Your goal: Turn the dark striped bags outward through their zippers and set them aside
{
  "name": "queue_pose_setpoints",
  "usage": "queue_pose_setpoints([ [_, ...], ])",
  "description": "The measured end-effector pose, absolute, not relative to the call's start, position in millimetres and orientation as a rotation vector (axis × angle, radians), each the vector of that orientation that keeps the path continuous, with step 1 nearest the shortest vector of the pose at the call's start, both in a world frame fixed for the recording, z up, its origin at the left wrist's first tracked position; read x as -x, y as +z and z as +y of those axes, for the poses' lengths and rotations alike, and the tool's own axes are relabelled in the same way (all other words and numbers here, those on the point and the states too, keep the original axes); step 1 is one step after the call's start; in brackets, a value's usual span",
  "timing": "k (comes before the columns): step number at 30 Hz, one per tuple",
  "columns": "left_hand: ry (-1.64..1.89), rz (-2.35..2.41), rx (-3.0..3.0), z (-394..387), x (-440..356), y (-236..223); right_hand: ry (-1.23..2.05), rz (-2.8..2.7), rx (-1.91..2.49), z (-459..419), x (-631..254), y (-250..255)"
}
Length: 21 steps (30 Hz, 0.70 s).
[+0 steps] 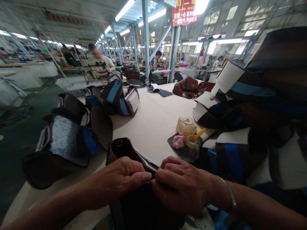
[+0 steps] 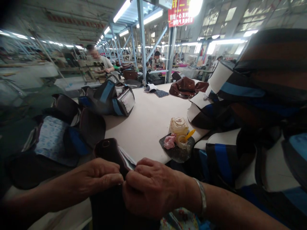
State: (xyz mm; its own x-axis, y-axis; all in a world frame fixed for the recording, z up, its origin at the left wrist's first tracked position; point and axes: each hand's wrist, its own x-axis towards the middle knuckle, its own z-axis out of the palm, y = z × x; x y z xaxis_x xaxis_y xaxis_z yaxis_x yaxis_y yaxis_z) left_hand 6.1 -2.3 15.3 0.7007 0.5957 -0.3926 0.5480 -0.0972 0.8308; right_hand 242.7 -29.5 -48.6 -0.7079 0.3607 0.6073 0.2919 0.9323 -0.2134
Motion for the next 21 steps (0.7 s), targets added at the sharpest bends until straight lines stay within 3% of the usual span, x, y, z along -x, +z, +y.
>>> queue_pose_setpoints([
  [5,-0.007,0.949,-1.82,-8.2,-13.8,14.8,0.253,-2.321,0.42,-34.0,-245.0,-40.2],
  [9,0.179,0.841,-2.18,-21.1,-10.6,18.2,0.998,-2.01,0.596,-33.0,-254.1,-14.5],
  [11,0.242,0.78,-2.334,-24.5,-9.0,19.1,1.211,-1.953,0.745,-27.5,-257.2,-1.1],
  [17,0.279,0.66,-2.648,-14.4,-13.0,27.9,1.141,-2.392,0.709,-10.6,-255.3,29.2],
  [21,0.417,0.646,-2.757,2.3,-7.8,42.3,0.72,-2.343,0.826,-15.9,-241.7,47.7],
])
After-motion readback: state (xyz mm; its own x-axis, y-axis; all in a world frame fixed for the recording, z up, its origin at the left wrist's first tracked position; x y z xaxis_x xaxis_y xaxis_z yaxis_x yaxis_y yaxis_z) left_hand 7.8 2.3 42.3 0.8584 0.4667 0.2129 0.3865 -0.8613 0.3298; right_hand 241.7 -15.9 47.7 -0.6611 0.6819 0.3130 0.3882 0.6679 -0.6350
